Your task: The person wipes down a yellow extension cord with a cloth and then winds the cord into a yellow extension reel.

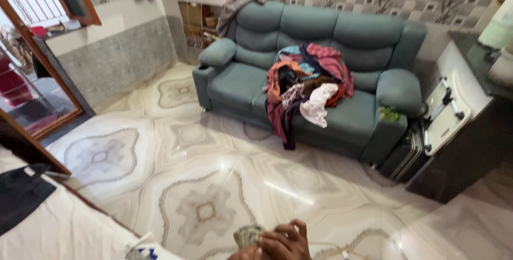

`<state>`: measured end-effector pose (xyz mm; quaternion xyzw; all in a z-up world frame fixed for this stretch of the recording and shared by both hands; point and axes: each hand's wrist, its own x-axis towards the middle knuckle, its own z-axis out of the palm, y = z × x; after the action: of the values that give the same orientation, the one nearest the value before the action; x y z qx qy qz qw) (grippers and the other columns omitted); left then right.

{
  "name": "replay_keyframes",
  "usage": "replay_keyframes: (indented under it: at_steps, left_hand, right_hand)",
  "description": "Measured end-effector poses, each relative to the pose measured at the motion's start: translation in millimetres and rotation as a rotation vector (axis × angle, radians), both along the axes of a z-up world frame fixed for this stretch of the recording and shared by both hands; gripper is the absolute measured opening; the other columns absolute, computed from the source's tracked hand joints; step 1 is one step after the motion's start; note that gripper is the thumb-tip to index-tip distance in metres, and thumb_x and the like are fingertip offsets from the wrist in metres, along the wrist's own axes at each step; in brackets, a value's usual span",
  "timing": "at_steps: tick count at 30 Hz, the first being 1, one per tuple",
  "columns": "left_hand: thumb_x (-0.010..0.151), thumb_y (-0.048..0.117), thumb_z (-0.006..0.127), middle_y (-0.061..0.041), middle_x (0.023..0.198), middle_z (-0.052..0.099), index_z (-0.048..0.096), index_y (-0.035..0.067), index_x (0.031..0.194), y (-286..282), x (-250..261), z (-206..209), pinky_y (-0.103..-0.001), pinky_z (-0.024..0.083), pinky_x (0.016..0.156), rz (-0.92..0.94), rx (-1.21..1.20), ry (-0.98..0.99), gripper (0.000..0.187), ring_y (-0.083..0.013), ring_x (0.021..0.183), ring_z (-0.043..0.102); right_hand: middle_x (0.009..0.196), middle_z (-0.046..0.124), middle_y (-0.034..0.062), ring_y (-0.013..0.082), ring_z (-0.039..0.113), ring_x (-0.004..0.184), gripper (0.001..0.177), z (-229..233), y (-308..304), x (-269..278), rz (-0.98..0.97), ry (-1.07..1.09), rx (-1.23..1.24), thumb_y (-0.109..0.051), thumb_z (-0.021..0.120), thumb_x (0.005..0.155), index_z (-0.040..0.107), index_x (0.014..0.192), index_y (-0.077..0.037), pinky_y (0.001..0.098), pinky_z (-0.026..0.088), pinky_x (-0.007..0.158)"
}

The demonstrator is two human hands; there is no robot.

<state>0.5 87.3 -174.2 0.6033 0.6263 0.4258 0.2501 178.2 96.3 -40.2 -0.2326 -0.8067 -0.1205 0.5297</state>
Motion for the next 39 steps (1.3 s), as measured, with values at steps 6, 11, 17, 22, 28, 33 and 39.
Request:
replay_keyframes:
  at_steps: [6,11,17,22,28,33,39]
  left_hand:
    - [0.089,0.033,0.064,-0.007,0.071,0.072,0.079,0.018,0.085,19.1,-4.0,-54.5,-0.041,0.057,0.064,0.049,0.078,-0.106,0.022,-0.0246,0.067,0.073]
    - [0.086,0.033,0.067,-0.007,0.066,0.072,0.08,0.017,0.083,10.9,-6.3,-65.8,-0.04,0.057,0.061,0.117,0.107,-0.143,0.02,-0.0234,0.061,0.072]
    - [0.081,0.032,0.071,-0.007,0.06,0.071,0.081,0.016,0.081,12.0,3.6,-66.6,-0.038,0.059,0.057,0.162,0.203,-0.151,0.018,-0.0219,0.055,0.072]
    - [0.077,0.03,0.075,-0.008,0.058,0.072,0.085,0.014,0.085,1.4,-9.5,-68.1,-0.036,0.062,0.058,0.152,0.13,-0.181,0.02,-0.0197,0.053,0.077]
    - [0.079,0.03,0.074,-0.009,0.057,0.071,0.084,0.014,0.085,3.1,-20.4,-64.0,-0.037,0.061,0.057,0.132,0.095,-0.186,0.02,-0.0203,0.053,0.076]
    - [0.08,0.03,0.072,-0.01,0.056,0.07,0.083,0.013,0.084,-0.6,-17.2,-64.3,-0.037,0.06,0.057,0.132,0.066,-0.197,0.021,-0.021,0.053,0.074]
    - [0.082,0.031,0.071,-0.01,0.056,0.069,0.082,0.013,0.084,1.1,-5.3,-65.9,-0.038,0.059,0.056,0.094,0.04,-0.207,0.021,-0.0218,0.053,0.073]
  right_hand:
    - [0.093,0.08,-0.0085,0.0135,0.067,0.091,0.017,-23.2,38.0,38.5,-0.179,0.112,-0.141,-0.02,0.085,0.073,0.074,0.086,-0.022,0.0383,0.038,0.093]
    - [0.094,0.078,-0.0082,0.0151,0.064,0.089,0.022,-9.1,37.2,34.1,-0.154,0.064,-0.09,-0.024,0.085,0.071,0.074,0.089,-0.02,0.0393,0.037,0.092]
    - [0.099,0.077,-0.0128,0.011,0.062,0.09,0.021,2.1,10.2,-6.1,0.022,0.01,0.072,-0.033,0.083,0.079,0.073,0.095,-0.024,0.0381,0.037,0.093]
    - [0.094,0.077,-0.009,0.0122,0.063,0.087,0.015,1.8,20.1,5.2,-0.052,0.083,-0.016,-0.024,0.082,0.081,0.072,0.091,-0.019,0.0368,0.04,0.088]
    - [0.095,0.079,-0.0071,0.0137,0.065,0.086,0.022,-2.3,18.5,2.4,-0.036,0.039,-0.072,-0.026,0.085,0.073,0.074,0.091,-0.017,0.0373,0.04,0.086]
    - [0.096,0.078,-0.0133,0.0095,0.062,0.087,0.021,-7.2,4.9,-20.8,0.028,0.063,0.024,-0.031,0.087,0.077,0.077,0.093,-0.022,0.0363,0.041,0.09]
    - [0.089,0.077,-0.0065,0.0154,0.066,0.085,0.018,-12.5,22.0,9.7,-0.081,0.076,-0.062,-0.023,0.083,0.074,0.075,0.089,-0.016,0.0367,0.042,0.087]
